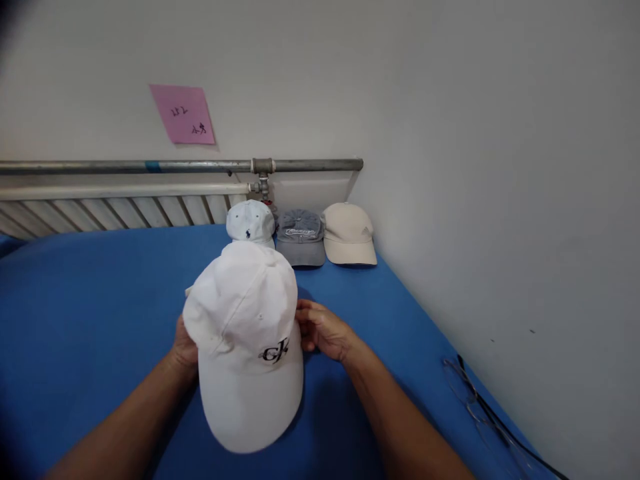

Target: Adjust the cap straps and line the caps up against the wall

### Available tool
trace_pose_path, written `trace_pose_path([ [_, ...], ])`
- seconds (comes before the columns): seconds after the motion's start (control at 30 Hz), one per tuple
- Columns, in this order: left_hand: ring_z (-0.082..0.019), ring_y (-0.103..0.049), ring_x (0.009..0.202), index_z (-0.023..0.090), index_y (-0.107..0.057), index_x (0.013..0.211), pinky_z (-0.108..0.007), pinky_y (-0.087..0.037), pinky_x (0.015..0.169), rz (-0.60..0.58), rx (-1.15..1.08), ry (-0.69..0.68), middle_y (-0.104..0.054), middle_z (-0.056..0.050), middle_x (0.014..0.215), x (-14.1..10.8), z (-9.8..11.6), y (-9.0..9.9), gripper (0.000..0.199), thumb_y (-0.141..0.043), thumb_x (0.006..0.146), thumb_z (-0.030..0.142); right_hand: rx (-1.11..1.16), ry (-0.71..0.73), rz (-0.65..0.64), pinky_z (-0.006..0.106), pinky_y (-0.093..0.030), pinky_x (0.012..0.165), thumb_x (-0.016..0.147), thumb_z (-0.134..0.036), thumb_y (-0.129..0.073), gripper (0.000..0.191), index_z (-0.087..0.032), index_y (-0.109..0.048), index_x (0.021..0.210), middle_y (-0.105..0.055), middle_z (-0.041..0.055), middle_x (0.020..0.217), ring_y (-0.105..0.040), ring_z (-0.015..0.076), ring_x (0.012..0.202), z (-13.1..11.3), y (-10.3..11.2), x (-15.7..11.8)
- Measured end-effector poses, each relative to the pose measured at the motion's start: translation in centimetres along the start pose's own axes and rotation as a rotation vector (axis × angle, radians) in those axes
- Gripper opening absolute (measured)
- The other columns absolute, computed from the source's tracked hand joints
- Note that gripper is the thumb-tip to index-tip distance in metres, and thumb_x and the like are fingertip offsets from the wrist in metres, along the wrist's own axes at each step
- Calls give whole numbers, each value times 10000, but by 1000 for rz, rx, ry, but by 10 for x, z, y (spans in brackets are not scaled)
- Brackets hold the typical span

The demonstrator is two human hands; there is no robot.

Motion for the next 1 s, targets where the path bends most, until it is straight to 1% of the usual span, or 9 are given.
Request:
trace_pose_path([
  [0.13, -277, -557, 1258, 236, -757, 1058, -373, -322, 1144, -141, -37, -111, -771, 1, 1036, 4, 12, -10, 289, -685, 821, 385, 28, -24, 47, 171, -184, 335, 627, -247, -719, 275, -200, -571, 854, -542, -61, 606, -472, 68, 465, -2, 3, 0],
  [0.2, -283, -554, 1264, 250, -760, 1050, -394, -309, 1155, -186, -31, -125, -773, -9, 1028, 3, 14, -16, 290, -694, 798, 377, 53, -20, 73, 167, -181, 337, 640, -244, -718, 270, -199, -568, 859, -541, -58, 619, -475, 65, 478, -3, 4, -1],
  [0.27, -318, -516, 1299, 234, -760, 1049, -447, -298, 1156, -210, -14, -98, -762, -43, 1065, 2, 12, -22, 321, -683, 791, 408, 68, -7, 87, 164, -182, 337, 648, -242, -712, 271, -201, -563, 872, -535, -59, 620, -473, 65, 481, -3, 6, 0],
  [0.33, -354, -466, 1336, 206, -754, 1059, -487, -285, 1156, -209, 1, -69, -735, -85, 1143, 2, 10, -23, 392, -678, 780, 469, 74, 2, 98, 162, -183, 337, 654, -244, -703, 268, -200, -560, 877, -532, -58, 618, -471, 65, 478, -3, 7, 0],
  [0.4, -352, -453, 1348, 199, -751, 1068, -486, -268, 1164, -199, 8, -66, -718, -94, 1184, 3, 10, -21, 389, -662, 800, 466, 76, 9, 115, 161, -183, 337, 660, -248, -693, 252, -196, -559, 866, -530, -56, 613, -467, 63, 472, -3, 8, 0],
  [0.57, -286, -540, 1281, 197, -747, 1108, -422, -256, 1183, -187, -22, -55, -761, -42, 1083, 4, 13, -10, 291, -577, 893, 295, 54, -4, 131, 164, -175, 340, 674, -254, -687, 237, -194, -548, 856, -535, -51, 629, -466, 61, 472, -2, 7, -2],
  [0.7, -293, -572, 1244, 185, -763, 1070, -423, -287, 1171, -166, -64, -24, -773, -41, 1031, 4, 12, -5, 279, -582, 893, 304, 8, -7, 105, 170, -156, 345, 683, -253, -680, 233, -199, -551, 870, -539, -47, 634, -464, 65, 471, -2, 4, -3],
  [0.87, -284, -546, 1276, 187, -759, 1059, -411, -308, 1161, -81, -67, -75, -768, -57, 1054, 3, 18, 8, 256, -586, 893, 278, -18, -33, 102, 171, -153, 347, 679, -258, -669, 212, -206, -532, 832, -551, -44, 644, -472, 69, 475, 0, 4, -2],
  [1.0, -282, -505, 1315, 206, -754, 1057, -423, -292, 1168, -58, -69, -102, -768, -61, 1056, 2, 22, 13, 256, -567, 902, 288, -22, -30, 94, 170, -157, 344, 685, -269, -677, 213, -207, -525, 821, -552, -44, 652, -479, 69, 474, 0, 4, -2],
])
Point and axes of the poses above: each hand's wrist, its own x-axis towards the middle knuckle, its own y-axis out of the back of the hand, z = x × y, the point moved 9 cm from there along x, towards the middle knuckle
